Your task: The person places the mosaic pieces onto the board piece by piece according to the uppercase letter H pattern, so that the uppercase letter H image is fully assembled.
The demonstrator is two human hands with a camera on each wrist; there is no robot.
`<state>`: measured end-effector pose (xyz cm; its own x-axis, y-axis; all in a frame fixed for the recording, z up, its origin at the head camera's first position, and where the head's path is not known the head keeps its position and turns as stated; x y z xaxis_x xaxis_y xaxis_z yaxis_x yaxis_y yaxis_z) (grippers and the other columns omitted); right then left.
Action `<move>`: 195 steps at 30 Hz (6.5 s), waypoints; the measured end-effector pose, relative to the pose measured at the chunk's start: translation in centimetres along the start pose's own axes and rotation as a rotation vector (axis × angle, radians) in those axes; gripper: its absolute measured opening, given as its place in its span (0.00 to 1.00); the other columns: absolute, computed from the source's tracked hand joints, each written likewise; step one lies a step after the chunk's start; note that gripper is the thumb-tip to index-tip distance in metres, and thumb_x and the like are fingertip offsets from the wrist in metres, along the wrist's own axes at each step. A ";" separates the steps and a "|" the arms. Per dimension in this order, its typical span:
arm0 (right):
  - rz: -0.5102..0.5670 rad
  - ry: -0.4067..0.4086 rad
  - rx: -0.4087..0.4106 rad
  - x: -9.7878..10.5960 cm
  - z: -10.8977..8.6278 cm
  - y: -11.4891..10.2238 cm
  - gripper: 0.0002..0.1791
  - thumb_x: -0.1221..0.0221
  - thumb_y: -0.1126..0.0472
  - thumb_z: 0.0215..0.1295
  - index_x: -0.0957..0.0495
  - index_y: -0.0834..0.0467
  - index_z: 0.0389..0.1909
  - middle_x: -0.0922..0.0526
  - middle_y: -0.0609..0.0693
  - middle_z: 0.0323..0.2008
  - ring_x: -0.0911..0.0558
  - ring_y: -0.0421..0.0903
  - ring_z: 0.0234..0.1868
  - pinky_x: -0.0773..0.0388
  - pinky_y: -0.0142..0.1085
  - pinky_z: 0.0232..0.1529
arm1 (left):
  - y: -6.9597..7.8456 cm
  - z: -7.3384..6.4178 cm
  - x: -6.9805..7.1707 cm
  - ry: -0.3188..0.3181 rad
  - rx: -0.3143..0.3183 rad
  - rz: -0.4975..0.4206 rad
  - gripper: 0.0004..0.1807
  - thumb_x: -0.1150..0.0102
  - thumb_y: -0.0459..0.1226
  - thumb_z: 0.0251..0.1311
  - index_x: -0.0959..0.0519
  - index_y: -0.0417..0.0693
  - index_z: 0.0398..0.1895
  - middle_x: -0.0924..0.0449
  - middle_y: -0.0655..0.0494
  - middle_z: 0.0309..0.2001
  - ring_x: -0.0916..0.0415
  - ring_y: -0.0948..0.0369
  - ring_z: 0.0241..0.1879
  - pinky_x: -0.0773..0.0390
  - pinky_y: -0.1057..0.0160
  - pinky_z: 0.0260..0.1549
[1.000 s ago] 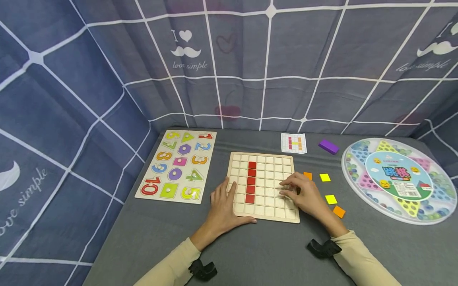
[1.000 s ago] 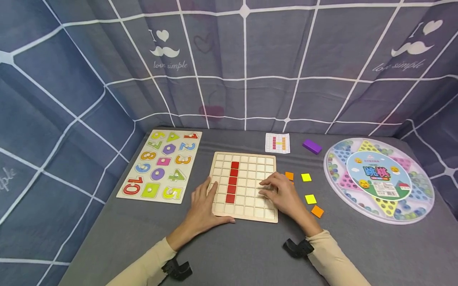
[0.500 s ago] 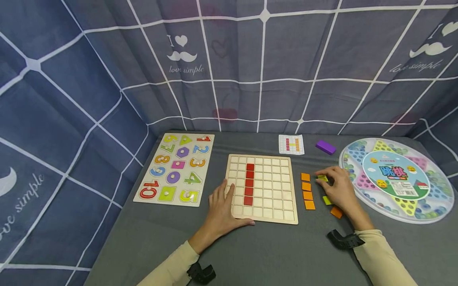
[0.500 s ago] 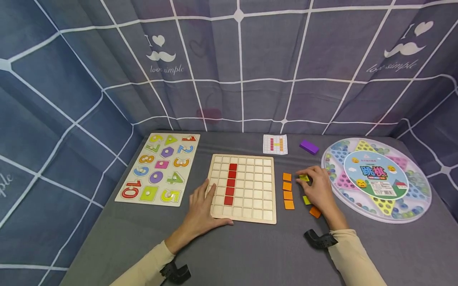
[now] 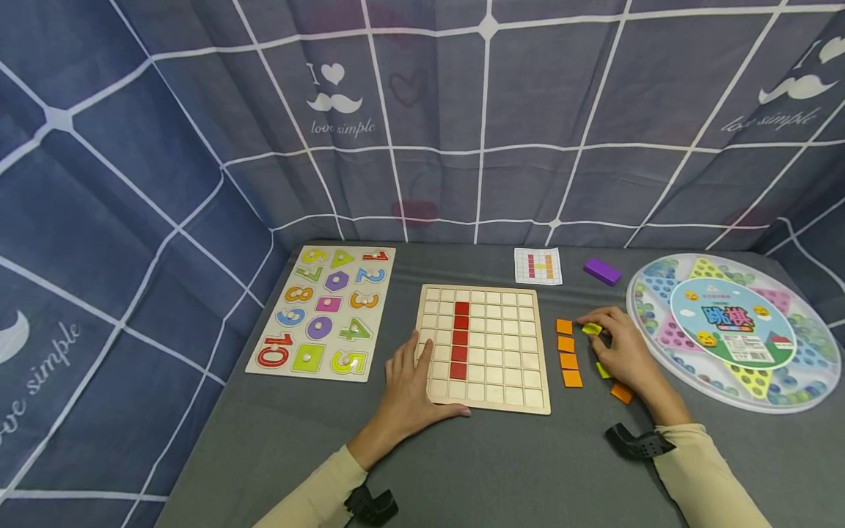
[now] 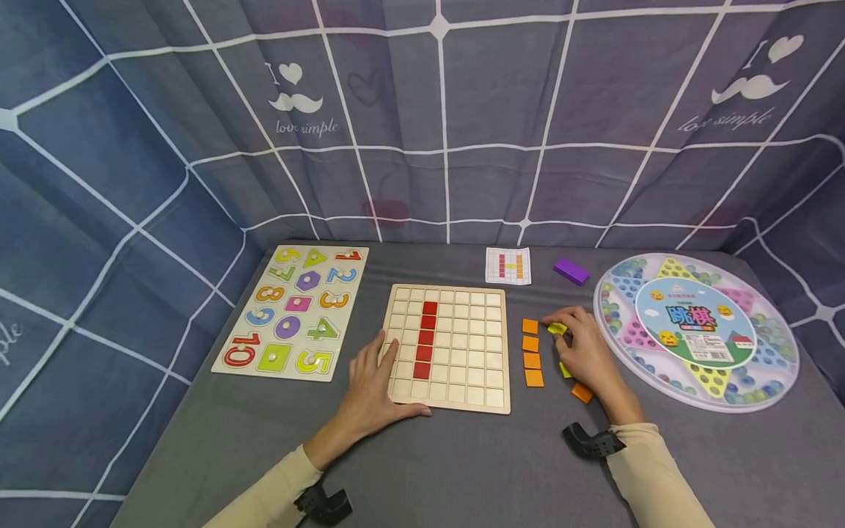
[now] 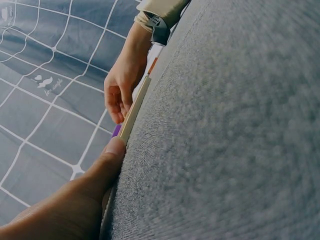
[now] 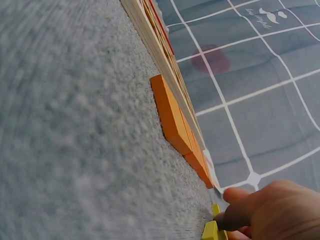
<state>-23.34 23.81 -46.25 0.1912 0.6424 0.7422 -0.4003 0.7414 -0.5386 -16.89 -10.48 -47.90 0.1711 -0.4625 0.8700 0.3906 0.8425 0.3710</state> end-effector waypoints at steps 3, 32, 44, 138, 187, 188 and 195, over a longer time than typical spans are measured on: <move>-0.005 0.022 -0.051 0.1 0.0 0.2 0.17 0.39 0.77 0.56 0.18 0.63 0.47 0.24 0.59 0.45 0.28 0.49 0.39 0.36 0.29 0.38 | 0.0 0.0 0.0 -0.012 0.007 -0.005 0.70 0.25 0.69 0.25 0.37 0.37 0.71 0.47 0.35 0.74 0.43 0.43 0.68 0.42 0.44 0.58; -0.002 0.031 -0.174 0.2 -0.4 1.0 0.13 0.36 0.72 0.60 0.18 0.68 0.47 0.26 0.61 0.46 0.27 0.50 0.36 0.36 0.25 0.35 | -0.1 0.0 0.0 -0.028 0.019 -0.010 0.71 0.26 0.70 0.25 0.38 0.38 0.72 0.49 0.36 0.74 0.44 0.44 0.68 0.42 0.44 0.58; -0.001 0.033 -0.168 0.2 -0.4 1.0 0.12 0.38 0.71 0.62 0.18 0.67 0.47 0.26 0.61 0.46 0.29 0.47 0.35 0.37 0.26 0.34 | -0.1 0.0 0.0 -0.028 0.017 -0.019 0.70 0.25 0.70 0.25 0.38 0.37 0.72 0.49 0.36 0.74 0.44 0.44 0.68 0.42 0.45 0.58; 0.157 -0.160 0.073 -10.6 3.9 -11.8 0.17 0.26 0.62 0.49 0.14 0.56 0.43 0.21 0.50 0.40 0.28 0.50 0.41 0.36 0.43 0.44 | 0.0 0.0 -0.1 -0.063 0.036 0.053 0.70 0.29 0.72 0.27 0.39 0.39 0.72 0.49 0.38 0.75 0.45 0.45 0.69 0.40 0.46 0.58; -0.014 -0.017 0.151 2.0 -4.8 -2.0 0.22 0.29 0.77 0.43 0.16 0.59 0.42 0.23 0.48 0.39 0.33 0.33 0.35 0.38 0.25 0.35 | 0.0 0.0 0.0 -0.030 0.023 0.021 0.70 0.26 0.71 0.25 0.38 0.38 0.72 0.49 0.37 0.74 0.44 0.45 0.68 0.41 0.47 0.56; -0.015 -0.018 0.150 2.0 -4.8 -1.9 0.22 0.29 0.77 0.43 0.16 0.59 0.41 0.24 0.47 0.39 0.34 0.33 0.34 0.38 0.26 0.34 | 0.0 0.0 0.0 -0.033 0.023 0.021 0.70 0.26 0.71 0.25 0.38 0.38 0.72 0.49 0.37 0.74 0.44 0.45 0.68 0.41 0.47 0.56; -0.028 -0.031 0.135 1.7 -4.8 -1.9 0.19 0.29 0.77 0.44 0.16 0.58 0.39 0.26 0.47 0.37 0.35 0.33 0.33 0.39 0.25 0.32 | 0.1 0.0 0.1 -0.014 0.006 0.028 0.70 0.26 0.70 0.25 0.37 0.37 0.71 0.48 0.37 0.74 0.44 0.45 0.67 0.41 0.47 0.56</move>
<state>-17.93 24.46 -45.89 0.1770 0.6143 0.7690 -0.5124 0.7246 -0.4608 -16.81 -10.46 -47.83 0.1689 -0.4348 0.8846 0.3805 0.8566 0.3484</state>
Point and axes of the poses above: each hand's wrist, its own z-axis towards the middle knuckle, its own x-axis out of the back of the hand, y = z × x, the point moved 7 cm from there along z, towards the middle knuckle
